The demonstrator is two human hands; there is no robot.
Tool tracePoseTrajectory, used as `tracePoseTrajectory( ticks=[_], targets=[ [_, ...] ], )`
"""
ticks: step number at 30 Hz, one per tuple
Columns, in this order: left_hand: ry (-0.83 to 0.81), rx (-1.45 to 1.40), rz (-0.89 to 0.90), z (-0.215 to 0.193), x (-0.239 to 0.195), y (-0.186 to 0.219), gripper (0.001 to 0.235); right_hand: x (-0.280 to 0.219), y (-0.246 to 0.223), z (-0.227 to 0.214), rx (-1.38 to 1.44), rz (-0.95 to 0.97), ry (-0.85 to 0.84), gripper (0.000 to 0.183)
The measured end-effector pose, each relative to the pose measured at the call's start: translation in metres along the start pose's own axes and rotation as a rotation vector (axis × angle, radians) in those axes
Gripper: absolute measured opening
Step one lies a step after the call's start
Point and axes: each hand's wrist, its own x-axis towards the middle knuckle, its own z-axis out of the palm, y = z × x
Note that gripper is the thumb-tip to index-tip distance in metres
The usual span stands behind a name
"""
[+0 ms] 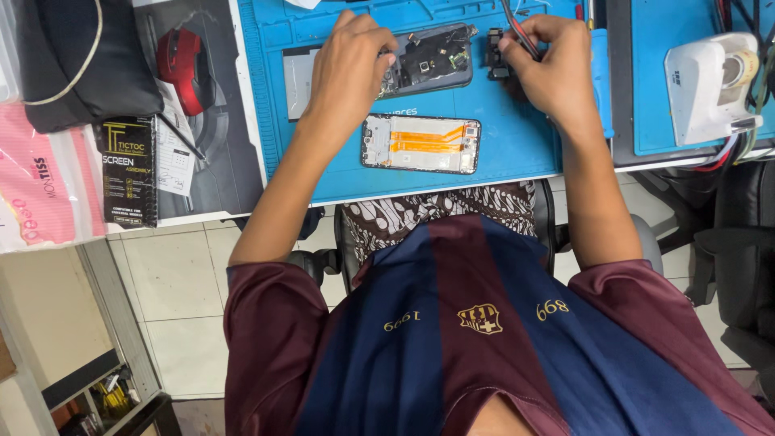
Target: The person uses a screwdriver and a plastic spudger to remove screws and pry open a smartphone. They detach the motherboard and carefully scrape adhesive from its surface, then place the cleaned board onto the phone chassis.
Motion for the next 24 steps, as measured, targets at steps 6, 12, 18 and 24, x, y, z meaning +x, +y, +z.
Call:
tracePoseTrajectory(
  ticks=[6, 12, 18, 24],
  targets=[
    [0.013, -0.018, 0.032, -0.004, 0.003, -0.015, 0.011, 0.008, 0.009, 0.011, -0.092, -0.041, -0.005, 0.007],
    [-0.012, -0.046, 0.015, -0.014, 0.001, -0.016, 0.016, 0.009, 0.009, 0.014, -0.156, -0.046, -0.026, 0.009],
    [-0.109, -0.143, 0.045, -0.025, -0.011, -0.001, 0.026, 0.004, -0.015, 0.0, -0.132, -0.061, 0.039, 0.007],
    [-0.224, -0.099, -0.131, -0.039, -0.039, 0.011, 0.049, -0.008, -0.048, -0.007, -0.077, -0.046, -0.056, 0.016]
  ],
)
